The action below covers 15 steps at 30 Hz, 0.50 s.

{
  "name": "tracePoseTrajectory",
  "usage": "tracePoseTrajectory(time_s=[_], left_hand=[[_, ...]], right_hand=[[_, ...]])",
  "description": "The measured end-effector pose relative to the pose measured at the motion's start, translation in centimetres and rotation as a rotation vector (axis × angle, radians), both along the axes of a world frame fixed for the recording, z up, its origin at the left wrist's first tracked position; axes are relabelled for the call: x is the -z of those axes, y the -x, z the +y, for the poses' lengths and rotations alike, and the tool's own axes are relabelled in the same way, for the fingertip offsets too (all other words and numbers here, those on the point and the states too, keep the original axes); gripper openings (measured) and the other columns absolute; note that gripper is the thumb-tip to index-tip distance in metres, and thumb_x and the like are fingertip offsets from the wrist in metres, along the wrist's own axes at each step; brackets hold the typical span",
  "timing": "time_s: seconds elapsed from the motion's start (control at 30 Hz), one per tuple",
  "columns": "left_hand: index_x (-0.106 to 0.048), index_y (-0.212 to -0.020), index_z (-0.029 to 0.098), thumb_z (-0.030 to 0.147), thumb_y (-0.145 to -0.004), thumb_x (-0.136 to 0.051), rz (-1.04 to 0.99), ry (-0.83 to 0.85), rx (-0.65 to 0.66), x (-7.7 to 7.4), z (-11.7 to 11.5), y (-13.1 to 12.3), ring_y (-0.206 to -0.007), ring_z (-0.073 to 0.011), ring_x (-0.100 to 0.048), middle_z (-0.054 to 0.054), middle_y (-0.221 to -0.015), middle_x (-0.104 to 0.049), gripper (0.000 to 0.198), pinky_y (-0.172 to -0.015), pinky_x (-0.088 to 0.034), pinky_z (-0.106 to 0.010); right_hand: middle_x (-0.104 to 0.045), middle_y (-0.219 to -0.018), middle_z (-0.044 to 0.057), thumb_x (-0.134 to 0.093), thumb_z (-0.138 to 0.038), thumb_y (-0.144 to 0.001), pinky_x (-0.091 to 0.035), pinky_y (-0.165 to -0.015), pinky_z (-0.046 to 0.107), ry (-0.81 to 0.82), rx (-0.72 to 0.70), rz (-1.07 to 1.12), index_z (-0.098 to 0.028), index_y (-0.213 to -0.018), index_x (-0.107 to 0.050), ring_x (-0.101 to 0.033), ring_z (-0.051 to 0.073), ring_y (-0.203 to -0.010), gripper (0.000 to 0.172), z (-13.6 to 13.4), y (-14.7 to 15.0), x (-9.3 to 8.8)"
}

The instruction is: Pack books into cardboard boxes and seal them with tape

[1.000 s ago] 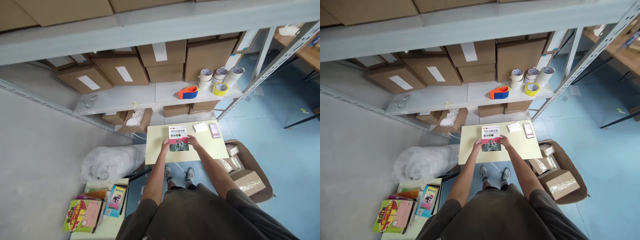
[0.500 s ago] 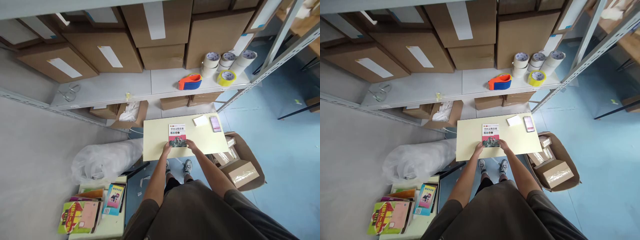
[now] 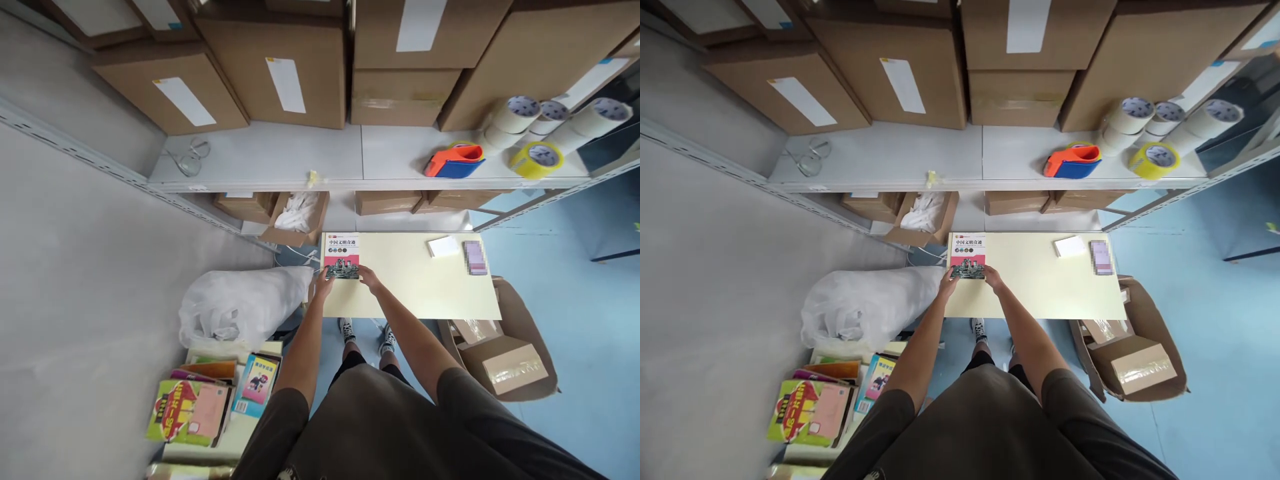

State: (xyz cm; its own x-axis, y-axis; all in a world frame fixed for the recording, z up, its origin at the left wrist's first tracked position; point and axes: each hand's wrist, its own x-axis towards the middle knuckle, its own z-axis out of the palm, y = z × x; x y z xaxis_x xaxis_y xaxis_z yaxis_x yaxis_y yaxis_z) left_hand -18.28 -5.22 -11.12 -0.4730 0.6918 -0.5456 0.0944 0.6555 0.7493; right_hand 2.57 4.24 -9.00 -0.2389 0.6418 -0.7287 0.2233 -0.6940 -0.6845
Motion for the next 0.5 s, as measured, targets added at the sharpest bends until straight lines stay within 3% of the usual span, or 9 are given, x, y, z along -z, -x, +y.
tracePoseTrajectory(time_s=[0.1,0.23,0.33,0.5], left_hand=[[-0.068,-0.140,0.021,0.030,-0.078,-0.083,-0.030,-0.054,-0.009,-1.2,-0.4,1.4,-0.150,-0.0329,-0.049,-0.015,-0.157,-0.059,0.064,-0.126,-0.032,-0.041],[-0.066,-0.140,0.022,0.026,-0.076,-0.084,-0.008,-0.125,0.023,-4.3,-0.8,0.9,-0.151,-0.0320,-0.048,-0.014,-0.157,-0.059,0.066,-0.127,-0.031,-0.042],[-0.066,-0.141,0.021,0.026,-0.078,-0.082,-0.013,-0.217,0.044,-7.1,-0.7,-0.3,-0.151,-0.0328,-0.047,-0.015,-0.155,-0.060,0.065,-0.127,-0.032,-0.044],[-0.058,-0.151,0.025,0.034,-0.087,-0.073,-0.051,-0.380,0.081,-11.0,1.3,-3.4,-0.152,-0.0309,-0.047,-0.012,-0.160,-0.055,0.067,-0.124,-0.039,-0.045]], right_hand=[[-0.072,-0.141,0.011,-0.079,-0.039,-0.077,-0.052,-0.109,0.049,-0.017,-0.023,-0.032,-0.025,-0.131,-0.073,-0.062,0.035,-0.136,0.057,-0.2,2.1,-0.5],[-0.061,-0.156,0.013,-0.079,-0.042,-0.076,-0.051,-0.112,0.049,-0.111,-0.038,-0.103,-0.026,-0.141,-0.067,-0.057,0.036,-0.143,0.068,-0.5,1.6,-2.7],[-0.058,-0.158,0.015,-0.079,-0.045,-0.077,-0.052,-0.111,0.049,-0.237,-0.021,-0.107,-0.027,-0.143,-0.067,-0.057,0.036,-0.143,0.069,-0.2,0.0,-5.6],[-0.069,-0.144,0.014,-0.071,-0.049,-0.085,-0.053,-0.110,0.049,-0.508,0.056,-0.064,-0.028,-0.140,-0.067,-0.065,0.033,-0.133,0.059,0.7,-4.9,-11.7]])
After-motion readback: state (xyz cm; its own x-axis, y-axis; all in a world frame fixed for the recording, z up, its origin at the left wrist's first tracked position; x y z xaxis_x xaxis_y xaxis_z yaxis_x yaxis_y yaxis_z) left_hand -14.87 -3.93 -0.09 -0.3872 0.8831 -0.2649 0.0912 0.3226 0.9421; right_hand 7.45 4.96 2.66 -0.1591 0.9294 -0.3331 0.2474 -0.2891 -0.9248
